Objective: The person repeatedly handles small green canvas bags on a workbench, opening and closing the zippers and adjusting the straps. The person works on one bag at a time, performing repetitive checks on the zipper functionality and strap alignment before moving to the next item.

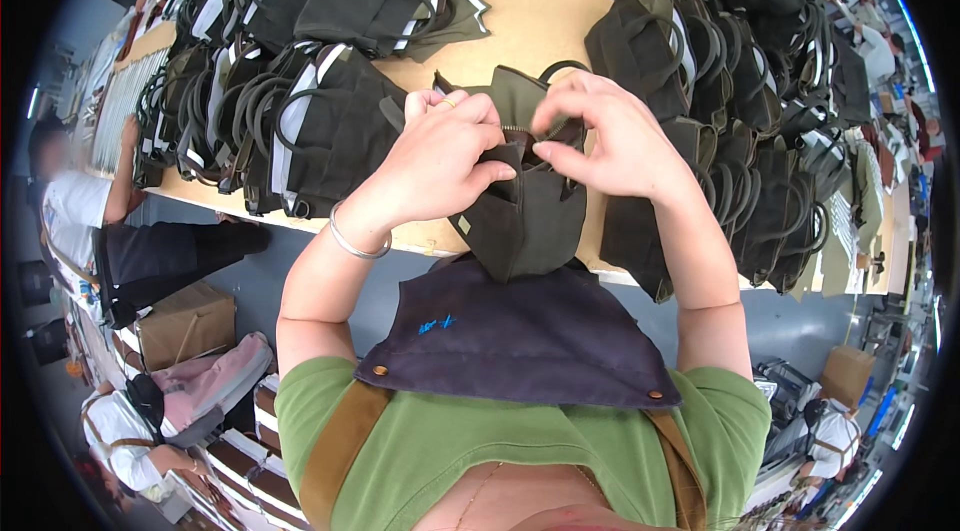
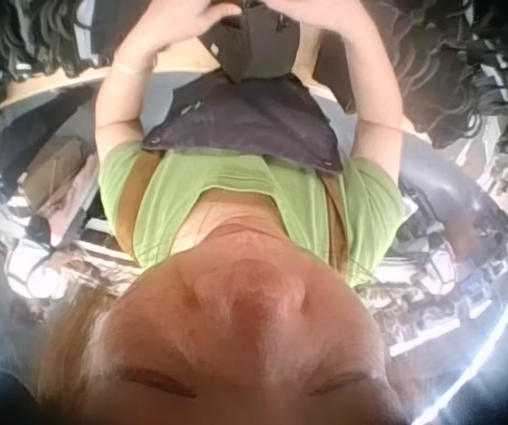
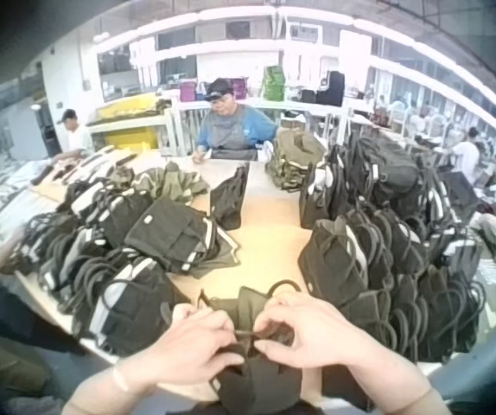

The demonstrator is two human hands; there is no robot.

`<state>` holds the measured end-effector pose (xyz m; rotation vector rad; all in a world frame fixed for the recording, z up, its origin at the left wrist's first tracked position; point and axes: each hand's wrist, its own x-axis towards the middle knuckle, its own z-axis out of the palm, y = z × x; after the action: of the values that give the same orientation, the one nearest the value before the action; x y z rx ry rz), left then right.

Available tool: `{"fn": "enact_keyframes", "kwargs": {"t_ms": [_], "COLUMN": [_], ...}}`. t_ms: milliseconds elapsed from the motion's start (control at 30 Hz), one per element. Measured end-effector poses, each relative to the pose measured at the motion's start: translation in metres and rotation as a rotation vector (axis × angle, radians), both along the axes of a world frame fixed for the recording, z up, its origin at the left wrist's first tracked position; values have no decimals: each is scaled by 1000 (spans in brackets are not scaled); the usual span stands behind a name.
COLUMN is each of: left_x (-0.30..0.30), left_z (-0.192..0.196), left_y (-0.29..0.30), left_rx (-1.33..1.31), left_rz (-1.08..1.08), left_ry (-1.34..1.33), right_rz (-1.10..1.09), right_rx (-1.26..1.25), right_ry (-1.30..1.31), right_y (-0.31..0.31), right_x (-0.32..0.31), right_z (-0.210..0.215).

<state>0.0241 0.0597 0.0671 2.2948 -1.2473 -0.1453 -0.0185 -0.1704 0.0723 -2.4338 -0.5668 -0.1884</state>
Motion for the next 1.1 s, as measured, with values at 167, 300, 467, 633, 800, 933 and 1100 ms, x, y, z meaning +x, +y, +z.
{"fn": "enact_keyframes", "kwargs": {"t_ms": [167, 300, 467, 633, 800, 933, 1100], "left_x": [6, 22, 26, 29, 28, 28, 28], "left_z": [3, -3, -1, 1, 3, 3, 5], "left_y": [-1, 5, 4, 5, 6, 4, 1], "left_rx": [-37, -244, -257, -131, -155, -115, -72], "left_rz": [-1, -4, -25, -54, -90, -82, -47], "left_ry": [16, 217, 250, 180, 160, 147, 153], "right_rz": [237, 232, 183, 219, 188, 173, 170], "right_rx": [633, 686, 644, 623, 660, 642, 600], "right_ry": [725, 731, 699, 635, 686, 679, 604], "right_y": [-3, -4, -1, -3, -3, -3, 0], "right_x": [18, 21, 23, 25, 25, 24, 23], "right_z": [-29, -30, -27, -26, -20, -23, -22]}}
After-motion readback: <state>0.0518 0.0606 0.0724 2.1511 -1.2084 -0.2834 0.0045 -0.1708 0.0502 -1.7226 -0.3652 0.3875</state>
